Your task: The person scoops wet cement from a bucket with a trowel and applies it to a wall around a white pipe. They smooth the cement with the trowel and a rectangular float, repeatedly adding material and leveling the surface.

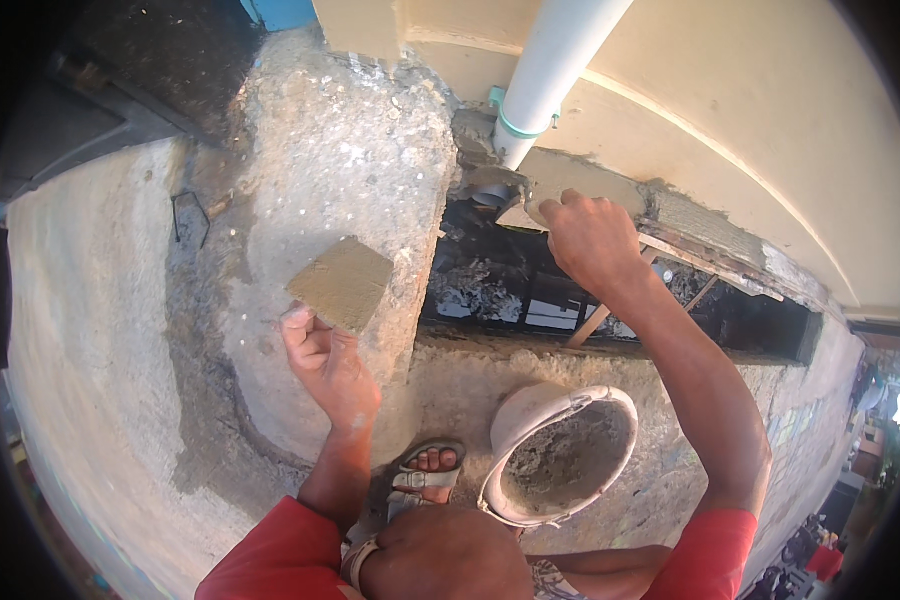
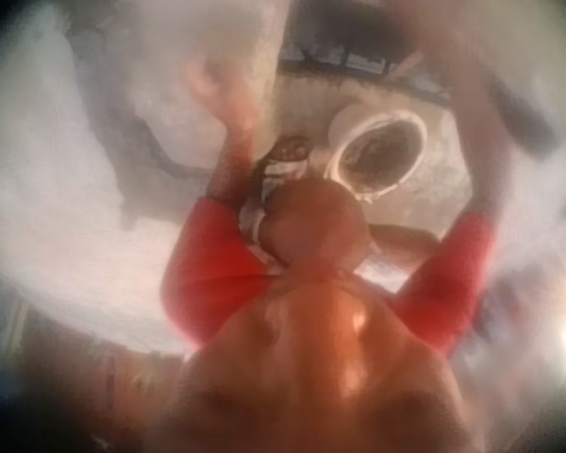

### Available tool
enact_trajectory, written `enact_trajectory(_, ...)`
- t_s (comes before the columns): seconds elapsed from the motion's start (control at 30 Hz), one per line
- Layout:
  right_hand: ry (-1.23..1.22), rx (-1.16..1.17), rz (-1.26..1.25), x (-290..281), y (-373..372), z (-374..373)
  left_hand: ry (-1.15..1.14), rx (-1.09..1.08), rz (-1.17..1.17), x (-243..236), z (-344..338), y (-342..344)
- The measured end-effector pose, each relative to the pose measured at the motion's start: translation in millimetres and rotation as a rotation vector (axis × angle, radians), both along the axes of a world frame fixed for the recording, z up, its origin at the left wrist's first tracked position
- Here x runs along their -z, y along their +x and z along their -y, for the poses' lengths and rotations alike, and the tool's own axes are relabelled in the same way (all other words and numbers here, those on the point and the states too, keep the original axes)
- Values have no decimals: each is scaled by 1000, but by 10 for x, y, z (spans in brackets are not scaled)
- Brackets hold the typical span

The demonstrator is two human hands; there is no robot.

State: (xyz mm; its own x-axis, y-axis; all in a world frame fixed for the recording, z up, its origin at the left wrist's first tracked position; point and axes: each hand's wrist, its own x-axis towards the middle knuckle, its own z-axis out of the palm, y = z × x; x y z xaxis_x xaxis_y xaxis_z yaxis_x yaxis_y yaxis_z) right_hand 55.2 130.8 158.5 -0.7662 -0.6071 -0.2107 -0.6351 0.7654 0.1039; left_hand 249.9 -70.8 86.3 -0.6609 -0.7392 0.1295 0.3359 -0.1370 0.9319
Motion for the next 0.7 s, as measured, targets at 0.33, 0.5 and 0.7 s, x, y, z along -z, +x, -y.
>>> enact_trajectory(0.33,-33,82,-6,-263,-64,208,55,43,-32,-26,0,92)
enact_trajectory(0.5,-145,51,-77,-526,-132,118,71,64,-28,-21,-93,68)
enact_trajectory(0.7,-294,235,71,-783,-132,121,19,108,-2,21,-91,101)
